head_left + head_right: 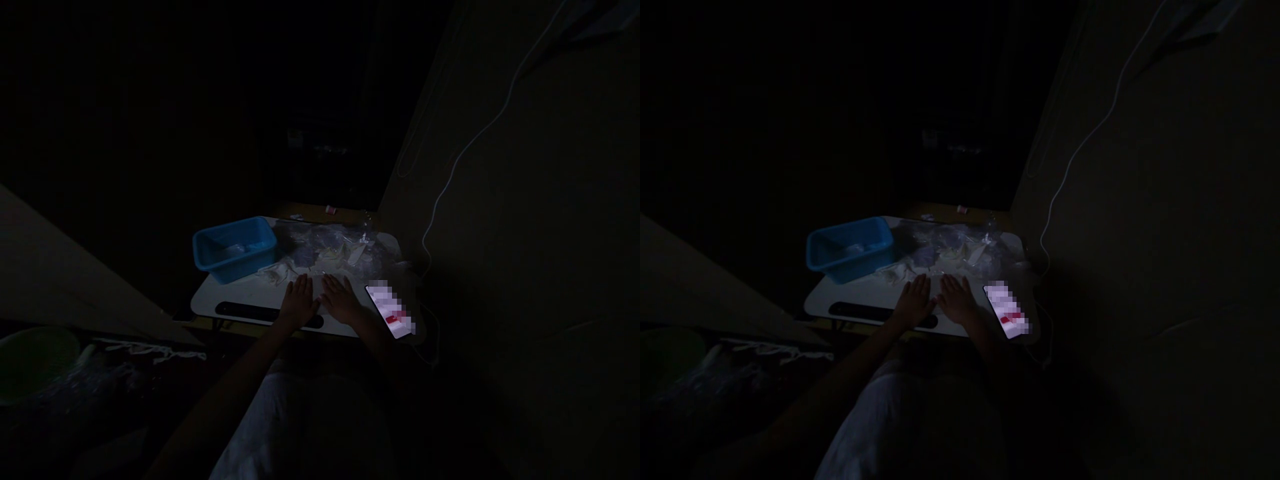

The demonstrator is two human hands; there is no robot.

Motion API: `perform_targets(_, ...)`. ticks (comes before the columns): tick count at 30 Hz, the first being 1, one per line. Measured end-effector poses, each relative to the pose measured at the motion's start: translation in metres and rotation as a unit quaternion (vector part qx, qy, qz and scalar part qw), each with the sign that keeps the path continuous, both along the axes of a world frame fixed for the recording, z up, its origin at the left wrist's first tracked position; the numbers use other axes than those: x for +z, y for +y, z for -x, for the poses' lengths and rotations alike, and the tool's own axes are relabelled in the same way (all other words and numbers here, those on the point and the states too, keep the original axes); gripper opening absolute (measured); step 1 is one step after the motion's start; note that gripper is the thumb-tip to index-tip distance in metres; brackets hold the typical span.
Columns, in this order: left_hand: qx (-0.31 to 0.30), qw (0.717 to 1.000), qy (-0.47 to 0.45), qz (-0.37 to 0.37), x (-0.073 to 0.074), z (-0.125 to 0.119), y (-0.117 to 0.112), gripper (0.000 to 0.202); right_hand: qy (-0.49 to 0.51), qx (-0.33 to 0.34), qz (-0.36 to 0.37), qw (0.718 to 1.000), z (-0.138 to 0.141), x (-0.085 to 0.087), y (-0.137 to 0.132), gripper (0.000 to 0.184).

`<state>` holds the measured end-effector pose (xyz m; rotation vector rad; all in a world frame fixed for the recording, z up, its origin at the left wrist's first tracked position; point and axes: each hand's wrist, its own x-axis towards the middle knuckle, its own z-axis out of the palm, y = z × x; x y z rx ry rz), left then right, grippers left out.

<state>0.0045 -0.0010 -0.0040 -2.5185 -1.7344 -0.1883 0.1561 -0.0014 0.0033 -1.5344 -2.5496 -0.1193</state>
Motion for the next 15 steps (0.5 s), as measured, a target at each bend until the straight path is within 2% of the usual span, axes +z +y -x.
perform_targets(8, 0.001, 1.000, 0.003, -0.004, -0.002, 0.000, 0.000, 0.062, 0.008, -0.076, -0.003, 0.997, -0.012, -0.005, 0.003, 0.051)
perform_targets(15, -0.004, 1.000, -0.022, -0.018, -0.005, 0.002, 0.001, 0.061, 0.017, -0.077, -0.016, 0.997, -0.012, -0.009, 0.003, 0.051)
